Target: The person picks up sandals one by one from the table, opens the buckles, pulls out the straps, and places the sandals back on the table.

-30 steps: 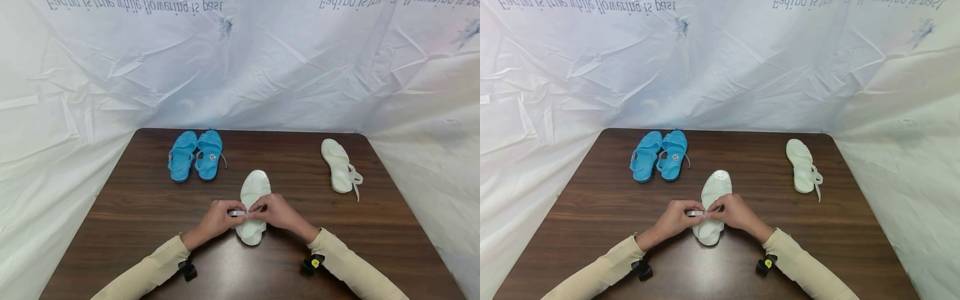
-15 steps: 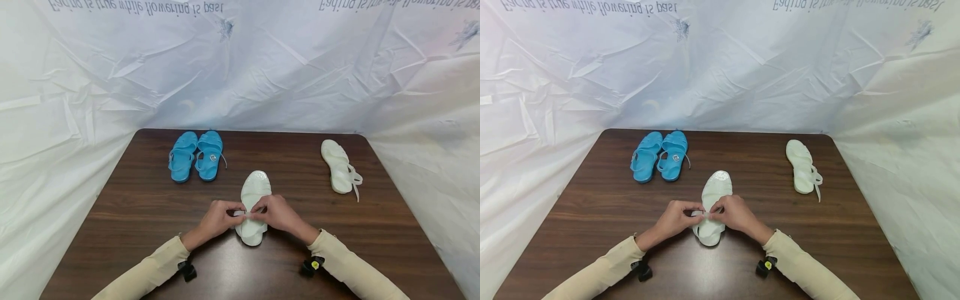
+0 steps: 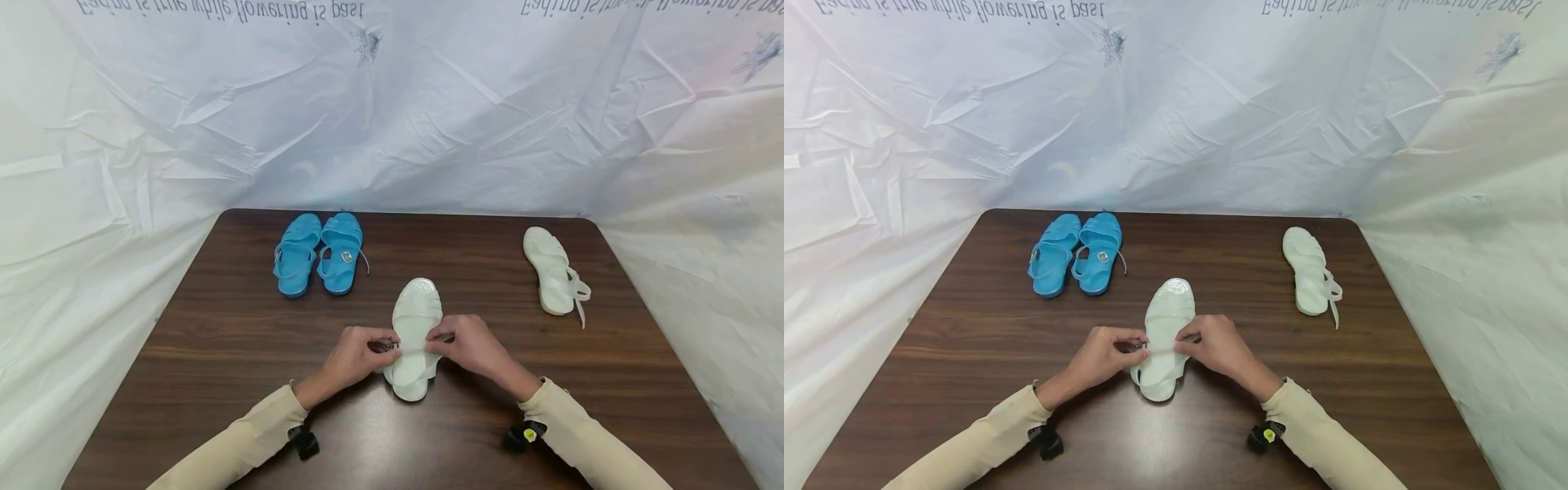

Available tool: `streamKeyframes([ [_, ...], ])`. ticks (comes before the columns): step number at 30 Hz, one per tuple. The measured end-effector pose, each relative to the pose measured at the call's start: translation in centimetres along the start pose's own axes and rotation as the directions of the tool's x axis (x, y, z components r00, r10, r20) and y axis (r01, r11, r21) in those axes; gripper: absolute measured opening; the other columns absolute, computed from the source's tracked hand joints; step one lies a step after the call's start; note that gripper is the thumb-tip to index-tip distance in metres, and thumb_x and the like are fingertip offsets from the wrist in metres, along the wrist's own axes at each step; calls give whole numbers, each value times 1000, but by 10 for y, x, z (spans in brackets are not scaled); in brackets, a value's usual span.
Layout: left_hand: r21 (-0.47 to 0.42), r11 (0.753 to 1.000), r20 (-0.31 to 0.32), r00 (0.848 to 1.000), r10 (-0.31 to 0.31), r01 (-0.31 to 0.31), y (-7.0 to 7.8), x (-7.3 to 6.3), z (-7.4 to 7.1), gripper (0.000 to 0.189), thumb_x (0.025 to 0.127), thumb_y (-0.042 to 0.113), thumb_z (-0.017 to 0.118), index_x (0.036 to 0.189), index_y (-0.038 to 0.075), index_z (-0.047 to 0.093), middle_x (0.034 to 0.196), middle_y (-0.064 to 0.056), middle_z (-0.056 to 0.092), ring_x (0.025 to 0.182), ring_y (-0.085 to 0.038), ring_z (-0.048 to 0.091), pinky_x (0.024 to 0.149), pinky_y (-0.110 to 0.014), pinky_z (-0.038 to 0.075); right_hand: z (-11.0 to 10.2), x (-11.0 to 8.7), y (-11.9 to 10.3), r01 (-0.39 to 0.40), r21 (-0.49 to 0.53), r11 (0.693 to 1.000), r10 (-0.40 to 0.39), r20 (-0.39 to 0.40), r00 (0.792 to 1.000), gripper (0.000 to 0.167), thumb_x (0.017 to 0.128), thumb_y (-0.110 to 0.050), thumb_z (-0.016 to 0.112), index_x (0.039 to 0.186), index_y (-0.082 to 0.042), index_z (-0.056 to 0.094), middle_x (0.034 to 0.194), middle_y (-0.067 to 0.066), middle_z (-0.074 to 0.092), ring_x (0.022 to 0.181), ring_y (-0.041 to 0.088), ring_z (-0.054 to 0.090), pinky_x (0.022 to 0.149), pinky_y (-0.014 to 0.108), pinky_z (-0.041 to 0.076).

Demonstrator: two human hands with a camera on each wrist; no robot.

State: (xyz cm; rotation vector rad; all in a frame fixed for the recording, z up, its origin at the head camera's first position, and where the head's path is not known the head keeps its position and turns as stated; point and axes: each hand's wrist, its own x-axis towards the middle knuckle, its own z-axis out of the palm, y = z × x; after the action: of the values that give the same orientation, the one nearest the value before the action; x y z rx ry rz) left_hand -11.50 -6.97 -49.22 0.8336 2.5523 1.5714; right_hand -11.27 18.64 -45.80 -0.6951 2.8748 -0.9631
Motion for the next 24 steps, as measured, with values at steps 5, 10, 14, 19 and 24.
streamKeyframes([
  [5,-9,1000,-10,1000,-13,13,0,0,0,15,89,17,81,102,8,80,92,1,78,81,-6,72,69,-22,58,-6,-2,2,3,4,1000,-3,3,1000,6,88,-23,83,92,-19,82,87,-11,72,76,2,62,65,22,50],
  [10,-23,998,-1,998,-55,55,0,0,0,15,90,18,81,103,9,80,91,3,78,81,-4,71,69,-23,58,-13,-5,7,-28,52,998,30,-27,999,4,88,-23,82,92,-21,83,86,-13,72,72,2,59,63,22,50],
  [14,-48,995,12,996,-85,86,0,2,1,15,91,18,79,104,9,79,91,5,77,82,-4,72,71,-24,59,-16,-2,9,-21,71,997,28,-90,996,5,88,-25,82,93,-22,83,85,-14,72,72,3,60,64,23,51],
  [19,-67,992,26,994,-105,107,2,2,0,17,93,19,77,106,8,78,92,5,77,85,-5,72,74,-24,59,-15,11,2,-8,80,997,22,-180,983,8,90,-26,81,95,-20,82,85,-12,72,73,3,62,67,25,53],
  [24,-80,990,31,993,-116,118,4,2,-2,19,93,20,77,107,7,78,92,5,77,85,-6,72,75,-24,59,-5,31,-8,-28,105,994,43,-151,988,11,92,-30,79,96,-20,82,88,-10,74,76,5,64,68,27,54],
])
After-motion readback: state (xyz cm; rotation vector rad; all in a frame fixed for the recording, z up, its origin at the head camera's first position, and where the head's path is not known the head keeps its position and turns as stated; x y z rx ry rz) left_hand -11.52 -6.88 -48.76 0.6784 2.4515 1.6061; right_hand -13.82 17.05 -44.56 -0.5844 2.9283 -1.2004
